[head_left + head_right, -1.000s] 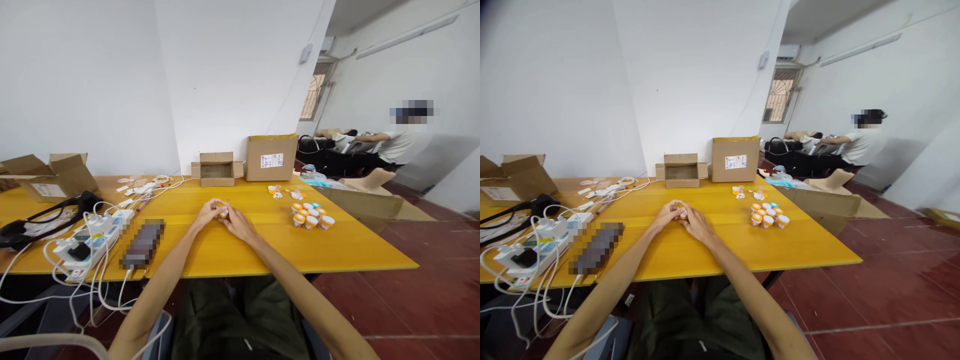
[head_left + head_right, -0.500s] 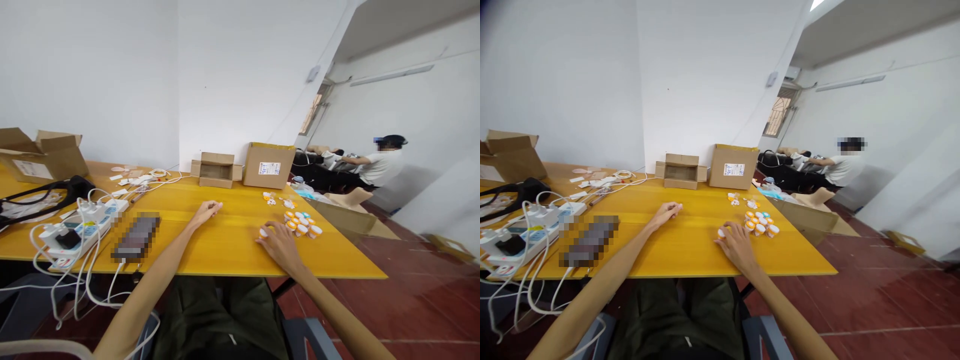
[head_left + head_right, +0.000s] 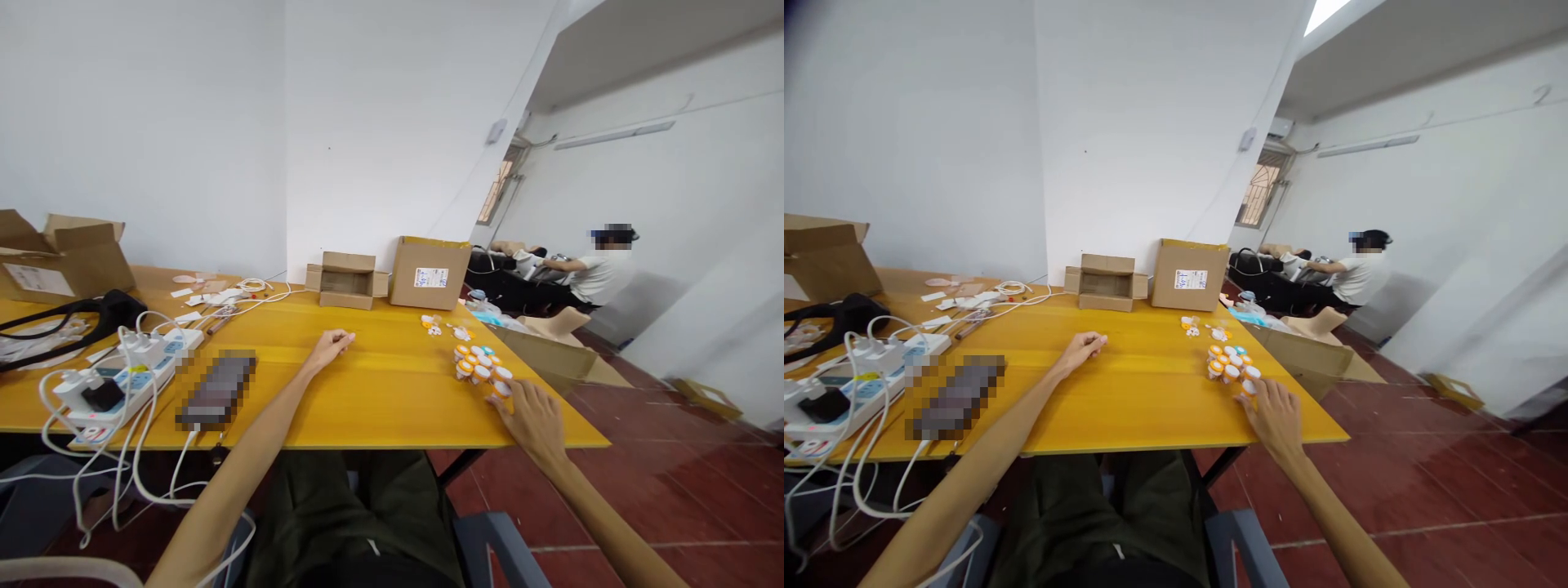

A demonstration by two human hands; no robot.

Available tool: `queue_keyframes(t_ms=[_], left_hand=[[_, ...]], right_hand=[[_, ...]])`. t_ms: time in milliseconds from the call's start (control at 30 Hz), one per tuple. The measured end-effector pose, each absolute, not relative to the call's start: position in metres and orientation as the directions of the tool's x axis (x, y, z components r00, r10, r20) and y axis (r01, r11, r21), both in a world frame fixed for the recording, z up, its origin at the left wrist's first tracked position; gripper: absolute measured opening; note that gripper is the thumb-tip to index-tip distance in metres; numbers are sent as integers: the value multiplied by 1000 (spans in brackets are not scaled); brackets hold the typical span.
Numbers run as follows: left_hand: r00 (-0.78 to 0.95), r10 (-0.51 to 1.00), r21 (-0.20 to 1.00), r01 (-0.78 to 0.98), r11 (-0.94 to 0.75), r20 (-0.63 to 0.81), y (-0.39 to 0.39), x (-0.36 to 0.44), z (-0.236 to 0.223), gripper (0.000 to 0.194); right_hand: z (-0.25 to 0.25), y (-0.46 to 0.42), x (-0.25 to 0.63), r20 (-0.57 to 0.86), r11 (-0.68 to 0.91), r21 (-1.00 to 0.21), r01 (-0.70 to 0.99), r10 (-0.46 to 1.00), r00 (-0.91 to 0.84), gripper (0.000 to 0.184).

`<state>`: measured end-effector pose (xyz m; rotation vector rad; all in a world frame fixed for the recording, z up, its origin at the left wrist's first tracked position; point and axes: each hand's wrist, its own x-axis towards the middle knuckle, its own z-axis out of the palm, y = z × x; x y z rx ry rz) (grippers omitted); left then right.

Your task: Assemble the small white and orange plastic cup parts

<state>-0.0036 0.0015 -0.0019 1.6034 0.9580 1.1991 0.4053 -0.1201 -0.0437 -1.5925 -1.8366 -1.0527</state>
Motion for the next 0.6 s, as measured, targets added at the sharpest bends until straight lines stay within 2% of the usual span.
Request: queue_keyframes(t_ms=[133,267,367,433,500,600], left_hand=[[219,930,947,64,-316,295,4,-5,-4,41],[192,935,947,68,-314,297,7,-7,-5,40],[165,939,947,62,-314,301,8,-9,-6,41],[148,940,947,57,-317,306,9,-10,-6,40],[129,942,947,53,-318,309,10,-11,-7,40],[101,944,947,44,-319,313,11,-13,-7,38]], right_hand=[[-43,-124,382,790,52,191,980,585,-184,50],[-50,-113,335,772,273,125,954,577,-267,56],[-56,-86,299,752,386,-46,922,620,-222,63],[-59,-63,278,714,406,-198,892,684,-153,73],[-61,-40,263,639,378,-353,856,765,-74,88],[-63,-10,252,479,220,-535,816,874,78,110]])
